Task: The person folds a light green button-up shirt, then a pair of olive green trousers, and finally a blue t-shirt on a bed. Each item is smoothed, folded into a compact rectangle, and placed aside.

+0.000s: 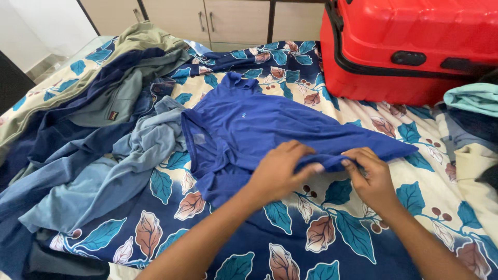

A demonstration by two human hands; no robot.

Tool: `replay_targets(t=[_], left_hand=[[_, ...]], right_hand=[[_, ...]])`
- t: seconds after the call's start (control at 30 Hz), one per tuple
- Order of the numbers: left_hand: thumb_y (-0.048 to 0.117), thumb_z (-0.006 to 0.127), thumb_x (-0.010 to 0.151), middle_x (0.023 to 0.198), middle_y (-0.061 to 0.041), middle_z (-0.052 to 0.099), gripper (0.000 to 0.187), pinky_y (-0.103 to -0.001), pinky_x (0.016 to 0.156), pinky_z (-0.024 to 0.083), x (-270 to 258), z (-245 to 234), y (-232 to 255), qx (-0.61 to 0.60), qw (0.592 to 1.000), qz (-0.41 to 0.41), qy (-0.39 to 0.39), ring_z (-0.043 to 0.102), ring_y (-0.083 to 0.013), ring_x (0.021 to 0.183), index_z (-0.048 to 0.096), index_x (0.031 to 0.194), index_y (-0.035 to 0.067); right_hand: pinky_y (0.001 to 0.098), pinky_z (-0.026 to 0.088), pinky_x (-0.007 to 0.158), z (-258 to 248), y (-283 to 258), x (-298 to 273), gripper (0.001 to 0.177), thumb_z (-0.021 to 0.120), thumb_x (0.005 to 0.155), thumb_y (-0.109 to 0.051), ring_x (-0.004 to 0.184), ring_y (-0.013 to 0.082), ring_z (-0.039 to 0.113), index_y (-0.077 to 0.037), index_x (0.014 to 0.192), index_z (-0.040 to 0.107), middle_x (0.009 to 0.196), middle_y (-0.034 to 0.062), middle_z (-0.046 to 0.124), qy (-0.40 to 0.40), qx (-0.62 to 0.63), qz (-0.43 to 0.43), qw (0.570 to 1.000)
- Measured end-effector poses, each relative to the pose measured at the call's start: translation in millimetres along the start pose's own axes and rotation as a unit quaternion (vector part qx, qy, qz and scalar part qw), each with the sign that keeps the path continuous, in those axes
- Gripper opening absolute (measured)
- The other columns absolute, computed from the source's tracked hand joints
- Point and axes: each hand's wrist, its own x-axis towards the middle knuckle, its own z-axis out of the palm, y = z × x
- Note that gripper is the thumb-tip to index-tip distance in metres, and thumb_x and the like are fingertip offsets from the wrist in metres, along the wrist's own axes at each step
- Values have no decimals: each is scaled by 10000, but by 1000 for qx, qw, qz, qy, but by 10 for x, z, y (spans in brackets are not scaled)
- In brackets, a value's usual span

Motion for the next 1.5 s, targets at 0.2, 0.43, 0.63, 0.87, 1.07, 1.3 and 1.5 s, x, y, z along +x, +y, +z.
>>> replay_targets(t=[0.2,0.43,0.63,0.87,1.07,1.3,1.5], left_hand=[[114,657,834,1064,-117,656,293,-442,895,548,152,164,381,129,990,48,26,659,-328,1048,637,1125,82],[135,672,809,919,-86,676,251,-437,631,537,68,70,252,133,985,111,1,699,-313,799,624,1051,91],[141,615,868,889,-71,672,115,-410,586,534,-141,89,232,177,962,189,-90,712,-278,776,594,972,95],[213,645,847,882,-76,674,145,-430,617,545,-289,125,213,154,962,181,-137,706,-298,779,608,925,96],[530,644,868,790,-101,696,466,-452,621,543,-166,-72,311,87,942,121,-301,694,-323,744,704,795,74],[529,561,978,826,-116,719,487,-485,679,541,503,333,122,64,969,81,-225,698,-359,794,740,855,93],[278,630,922,1000,-94,723,197,-458,786,557,1075,1007,-193,14,998,22,-57,702,-318,950,719,976,110]], right_hand=[[323,485,707,-176,-61,51,174,727,916,-110,791,247,647,-4,1039,666,921,113,667,-17,-50,-23,998],[406,474,763,-549,-23,88,375,795,606,-63,877,286,642,-56,964,685,923,84,669,-38,-300,-134,944],[417,473,854,-983,122,84,332,832,683,-76,984,307,596,-100,1001,739,1016,78,611,68,-411,-94,904],[347,474,975,-1736,794,-230,213,634,888,51,1043,250,628,-110,962,751,1130,61,687,78,-318,-22,945],[307,578,994,-1909,1449,-425,480,583,631,121,1029,180,738,-115,957,845,972,22,805,-389,-212,262,858],[358,574,929,-1618,1433,-126,342,526,790,89,975,240,780,13,1005,780,1002,139,798,-172,-74,264,946],[367,563,807,-952,1570,410,259,638,918,-115,869,235,742,-44,1134,761,958,137,779,-30,-141,204,968]])
